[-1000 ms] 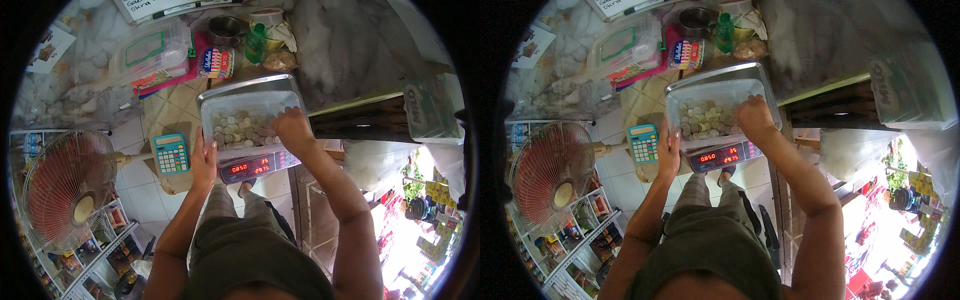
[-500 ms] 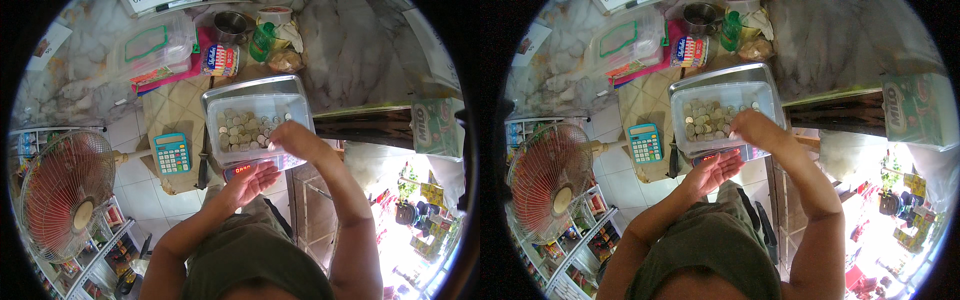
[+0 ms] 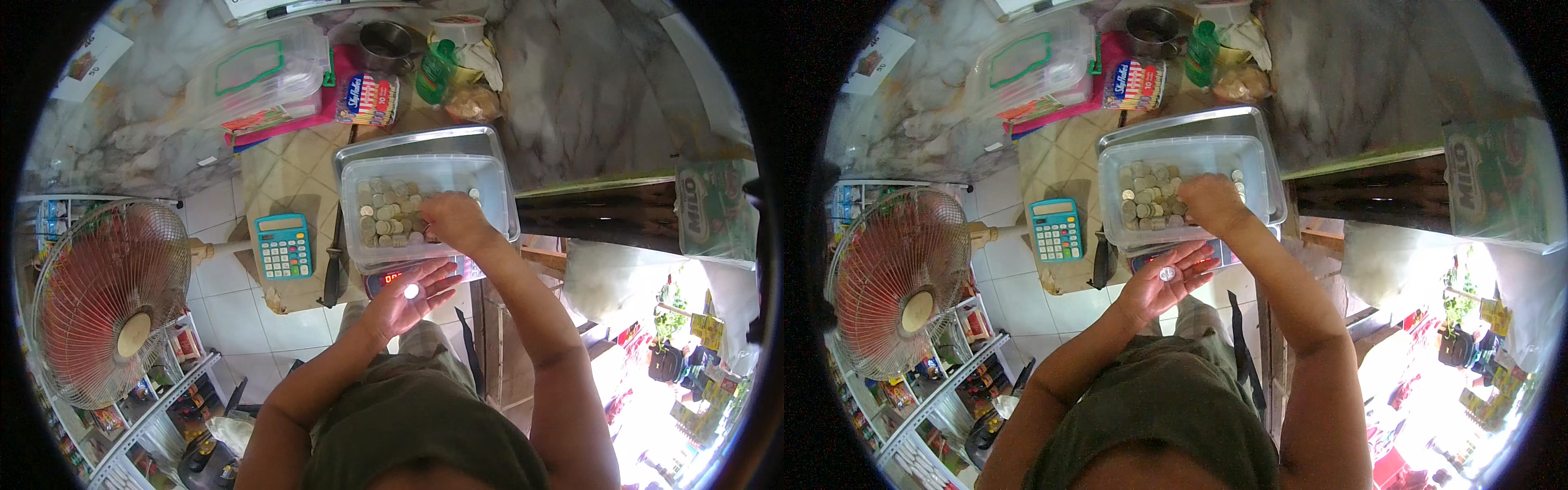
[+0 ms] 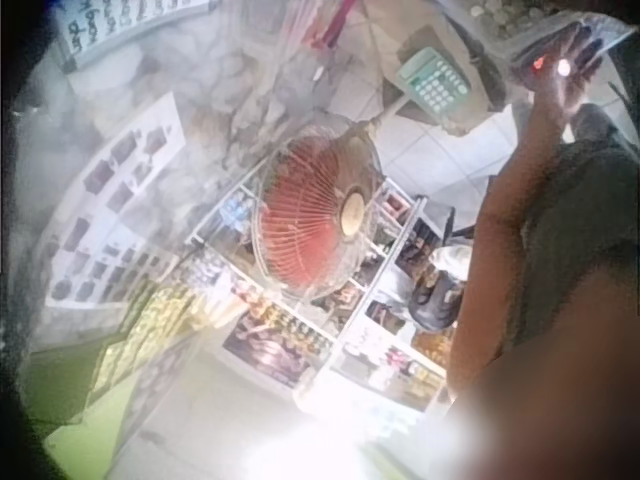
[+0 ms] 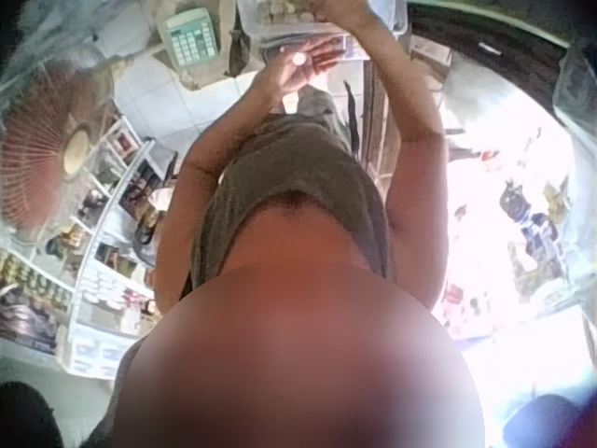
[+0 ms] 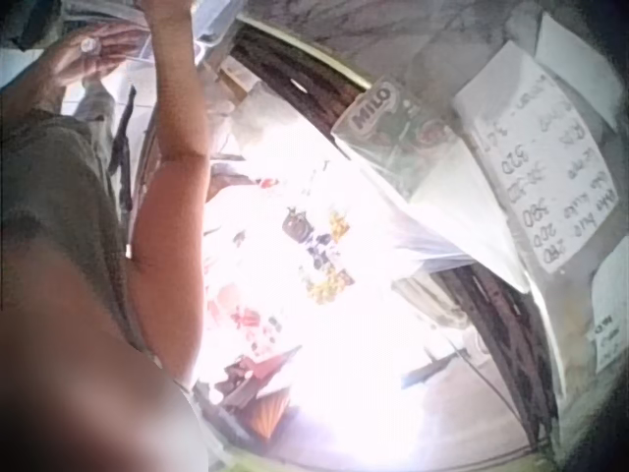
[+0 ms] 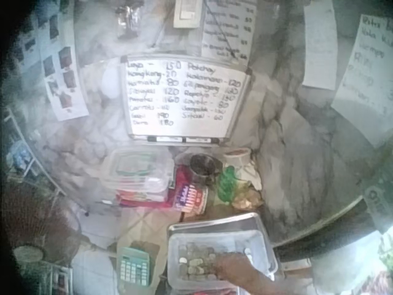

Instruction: The person cuts a piece of pork on a wooden cutting board using a knife, places the cut pieces into a plastic bag, and hands the bag to a customer. The person then counts coins from a container and gives change to the customer.

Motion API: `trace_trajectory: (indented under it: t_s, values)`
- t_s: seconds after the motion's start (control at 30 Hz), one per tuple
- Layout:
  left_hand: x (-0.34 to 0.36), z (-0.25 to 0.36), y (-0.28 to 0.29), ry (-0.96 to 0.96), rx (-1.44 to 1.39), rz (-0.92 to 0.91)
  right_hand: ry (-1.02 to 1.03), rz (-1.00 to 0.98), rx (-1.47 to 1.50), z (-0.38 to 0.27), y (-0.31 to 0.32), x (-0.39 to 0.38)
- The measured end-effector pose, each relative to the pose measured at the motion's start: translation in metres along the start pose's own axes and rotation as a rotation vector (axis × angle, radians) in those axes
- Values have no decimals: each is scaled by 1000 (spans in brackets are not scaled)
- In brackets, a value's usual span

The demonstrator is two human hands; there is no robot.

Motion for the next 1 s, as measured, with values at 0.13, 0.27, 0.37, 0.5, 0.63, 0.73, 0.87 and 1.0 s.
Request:
trace_trajectory:
  t_s: [0.13,0.27,0.37,0.5,0.63,0.73,0.87,1.0]
  values:
    - [3,-1,2,-34,-64,-4,-51,36,436,-20,37,-35]
    - [-3,-12,14,-9,-233,124,216,-123,194,-82,10,-74]
    - [-11,-11,17,-33,-177,116,276,89,198,-81,16,-71]
    - [-15,-7,12,-18,-205,28,93,167,75,-42,12,-31]
    - [-13,-2,12,-68,-149,62,37,-2,1,-21,-15,-1]
    - [-12,3,13,-79,-138,83,27,-71,-25,-14,-20,6]
    - [-15,7,14,-63,-164,66,-46,10,159,-7,9,-9]
    - [-16,7,19,-106,-222,45,125,-21,403,-39,25,-42]
Point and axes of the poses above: each hand's wrist, its own x-axis towards the middle knuckle, its own y-axis out of the back of the hand, z = x × y, the point moved 6 cm from there along x, towards the middle knuckle, and after that the axes turned 15 degrees about x, right-handed, at the moved point
